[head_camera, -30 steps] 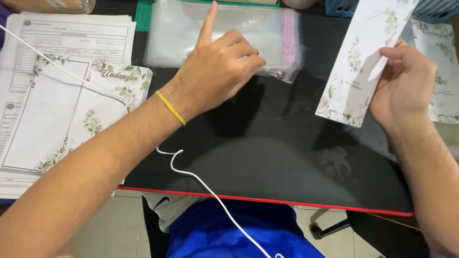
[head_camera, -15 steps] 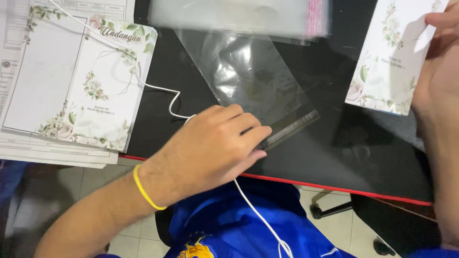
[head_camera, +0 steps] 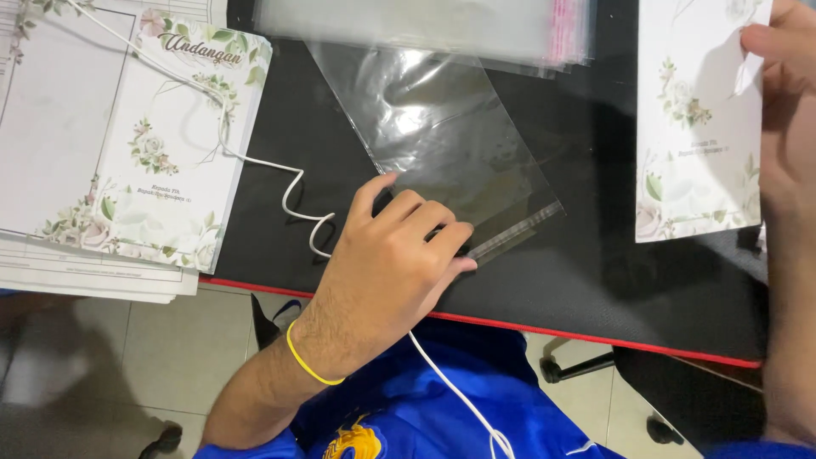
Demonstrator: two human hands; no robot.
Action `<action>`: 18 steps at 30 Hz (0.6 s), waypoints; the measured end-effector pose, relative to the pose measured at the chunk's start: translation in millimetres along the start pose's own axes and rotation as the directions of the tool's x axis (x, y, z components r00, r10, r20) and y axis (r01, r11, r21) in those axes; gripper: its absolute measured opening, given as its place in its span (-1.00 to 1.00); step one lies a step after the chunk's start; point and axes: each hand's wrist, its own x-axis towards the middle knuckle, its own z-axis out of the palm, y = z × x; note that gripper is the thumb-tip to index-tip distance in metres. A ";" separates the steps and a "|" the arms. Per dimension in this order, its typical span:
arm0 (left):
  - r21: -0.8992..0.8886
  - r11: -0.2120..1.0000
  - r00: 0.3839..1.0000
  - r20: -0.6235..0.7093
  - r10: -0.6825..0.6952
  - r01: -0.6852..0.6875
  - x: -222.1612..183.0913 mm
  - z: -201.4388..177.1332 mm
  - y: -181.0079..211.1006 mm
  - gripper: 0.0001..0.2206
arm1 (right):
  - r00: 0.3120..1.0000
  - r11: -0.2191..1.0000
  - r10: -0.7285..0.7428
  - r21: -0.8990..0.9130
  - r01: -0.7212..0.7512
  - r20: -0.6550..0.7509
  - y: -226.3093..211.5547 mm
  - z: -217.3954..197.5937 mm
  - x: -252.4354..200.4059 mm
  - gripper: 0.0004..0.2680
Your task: The person folds paper invitations by hand and slides them into plastic sleeves on a workspace.
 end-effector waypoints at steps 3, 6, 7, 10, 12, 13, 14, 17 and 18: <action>-0.033 0.999 0.999 -0.037 -0.021 0.020 -1.5 1.6 -1.3 -0.80 | 0.996 0.998 -0.051 -0.024 0.053 0.078 3.4 -6.1 2.4 -0.76; -0.091 0.995 0.997 -0.061 -0.045 0.039 -1.0 0.3 -2.9 -0.81 | 0.988 0.998 -0.070 0.014 0.068 0.139 5.5 -8.2 5.1 -0.77; -0.123 0.991 0.995 -0.073 -0.061 0.052 -0.9 -0.1 -3.3 -0.82 | 0.985 0.996 -0.077 -0.025 0.082 0.152 7.0 -9.1 5.7 -0.75; -0.128 0.989 0.995 -0.068 -0.080 0.071 -2.3 2.0 -3.8 -0.70 | 0.992 1.000 -0.020 -0.003 0.020 0.123 -3.8 -1.8 3.0 -0.65; -0.141 0.988 0.993 -0.083 -0.082 0.069 -2.2 2.9 -3.5 -0.79 | 0.986 0.997 -0.010 -0.072 0.023 0.169 -21.0 5.9 -3.4 -0.62; -0.152 0.986 0.992 -0.099 -0.080 0.065 -2.3 3.3 -3.1 -0.88 | 0.977 0.990 -0.001 -0.137 0.031 0.212 -29.6 9.8 -6.7 -0.59; -0.153 0.986 0.992 -0.099 -0.082 0.066 -2.2 1.9 -2.3 -0.88 | 0.977 0.990 0.000 -0.138 0.030 0.213 -35.5 12.1 -8.7 -0.59; -0.168 0.982 0.994 -0.053 -0.098 0.088 -1.5 0.8 -0.5 -0.62 | 0.943 0.944 0.036 -0.322 0.077 0.331 -38.9 11.6 -10.5 -0.50; -0.147 0.986 0.995 -0.060 -0.084 0.074 -2.0 2.4 -0.3 -0.66 | 0.949 0.968 0.027 -0.243 0.053 0.314 -30.3 7.2 -8.7 -0.47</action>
